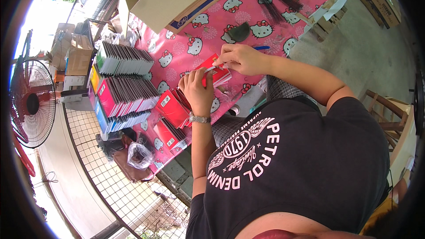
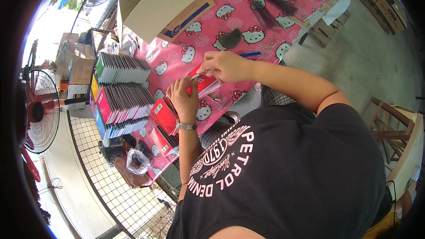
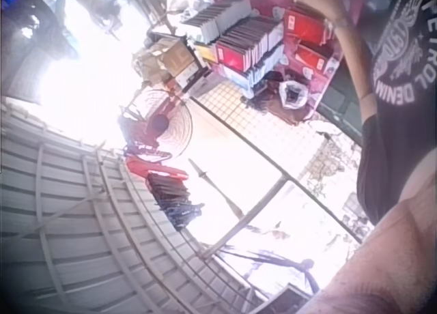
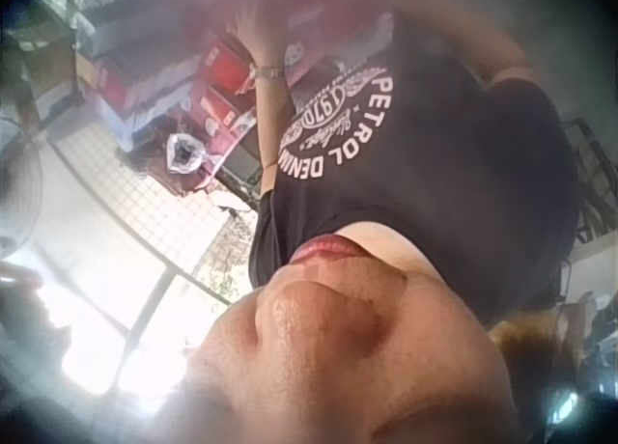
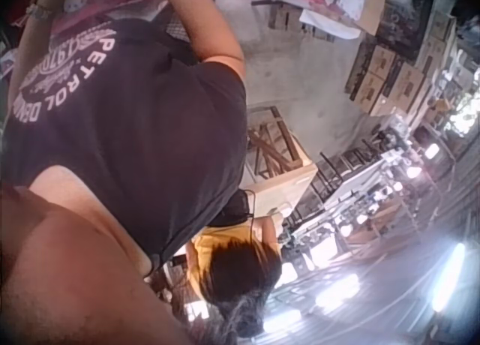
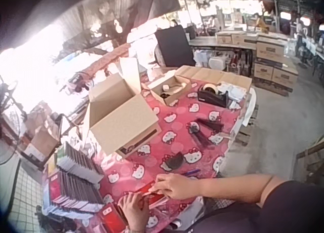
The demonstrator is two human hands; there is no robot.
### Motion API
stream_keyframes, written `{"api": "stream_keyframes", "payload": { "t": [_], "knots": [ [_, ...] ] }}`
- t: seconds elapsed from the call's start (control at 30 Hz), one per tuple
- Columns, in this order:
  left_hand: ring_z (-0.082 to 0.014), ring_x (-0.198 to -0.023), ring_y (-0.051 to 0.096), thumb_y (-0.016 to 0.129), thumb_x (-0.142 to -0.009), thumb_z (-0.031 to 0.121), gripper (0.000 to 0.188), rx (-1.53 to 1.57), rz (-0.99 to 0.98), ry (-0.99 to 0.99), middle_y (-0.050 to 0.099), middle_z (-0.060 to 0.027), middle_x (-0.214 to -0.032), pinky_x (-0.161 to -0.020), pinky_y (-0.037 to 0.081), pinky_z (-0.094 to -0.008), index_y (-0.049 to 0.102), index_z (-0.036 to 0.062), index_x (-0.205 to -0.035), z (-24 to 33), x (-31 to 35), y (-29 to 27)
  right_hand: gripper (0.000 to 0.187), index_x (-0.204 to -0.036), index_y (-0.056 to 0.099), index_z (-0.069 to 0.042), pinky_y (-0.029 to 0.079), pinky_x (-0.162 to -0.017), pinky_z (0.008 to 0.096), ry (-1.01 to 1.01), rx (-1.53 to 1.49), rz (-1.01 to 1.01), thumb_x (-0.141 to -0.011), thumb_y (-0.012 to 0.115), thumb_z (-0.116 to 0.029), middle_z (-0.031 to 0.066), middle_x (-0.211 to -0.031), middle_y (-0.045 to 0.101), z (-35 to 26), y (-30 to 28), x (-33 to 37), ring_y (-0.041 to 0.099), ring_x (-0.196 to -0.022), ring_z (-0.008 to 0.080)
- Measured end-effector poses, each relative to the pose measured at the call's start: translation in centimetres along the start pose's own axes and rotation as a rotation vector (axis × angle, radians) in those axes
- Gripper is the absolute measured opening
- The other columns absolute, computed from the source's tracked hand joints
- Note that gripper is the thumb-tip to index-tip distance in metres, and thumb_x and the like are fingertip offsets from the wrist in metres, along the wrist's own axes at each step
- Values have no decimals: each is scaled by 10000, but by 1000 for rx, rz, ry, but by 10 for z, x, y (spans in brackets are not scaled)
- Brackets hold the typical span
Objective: The person packs small red items into stacks and boxes, using blue pliers to secure or trim components on each item before placing them into a larger cardboard box.
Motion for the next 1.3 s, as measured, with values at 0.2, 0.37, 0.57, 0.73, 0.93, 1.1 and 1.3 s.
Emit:
{"api": "stream_keyframes", "payload": {
  "t": [0.2,0.37,0.57,0.73,0.93,1.1,1.3],
  "knots": [
    [-248,-964,608,670,-890,250,194,-36,-28,6,666,-53,-945,-978,371,-449,655,111,-1025,7,-5,-1,309,-1205,670,-77,502,-756,330,290,-392,-88,-907,613,-24,69,-902,600,12,2,-1,638,-876,202],
    [-265,-1063,597,650,-899,224,313,-74,-95,56,667,-79,-1090,-1028,324,-475,585,92,-1175,26,-6,-2,336,-1242,588,-54,495,-655,341,66,-131,-14,-917,642,-116,79,-799,632,4,-6,-11,640,-726,222],
    [-263,-1065,596,635,-905,216,279,-48,-144,43,666,-76,-1086,-1038,306,-480,576,92,-1148,24,-3,-4,302,-1156,547,-53,496,-695,382,160,-88,-117,-890,667,-127,99,-800,621,-14,-12,-15,637,-762,264],
    [-255,-1045,601,631,-926,235,224,-33,-191,46,674,-62,-1047,-1029,314,-472,595,93,-1096,24,-5,-8,375,-1271,496,-77,521,-775,408,141,-85,-193,-938,621,-198,152,-1019,653,-8,-12,-17,656,-950,279],
    [-248,-1043,607,604,-956,252,204,49,-182,80,681,-47,-1010,-1086,266,-504,605,114,-1107,16,-4,-6,573,-1427,440,-143,406,-1018,587,489,797,109,-936,608,-386,269,-1324,531,105,23,-21,449,-1277,485],
    [-296,-1177,526,626,-945,278,219,-176,-57,76,632,-59,-1161,-1091,225,-577,613,133,-1109,16,4,-8,578,-1427,496,-146,330,-1103,540,552,652,-132,-907,644,-349,202,-1422,493,129,8,-30,415,-1336,395],
    [-322,-1165,485,750,-830,306,314,5,-98,-82,590,-65,-1120,-990,290,-573,631,135,-1065,-2,12,0,534,-1361,568,-90,369,-1075,317,182,-818,-705,-833,634,-125,56,-1329,579,22,-28,-51,508,-1228,142]
  ]
}}
Point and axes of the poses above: each hand's wrist, its own x-axis away from the middle knuckle, its own y-axis out of the palm, z = x × y, the point moved 1 cm from there along -x, towards the middle knuckle
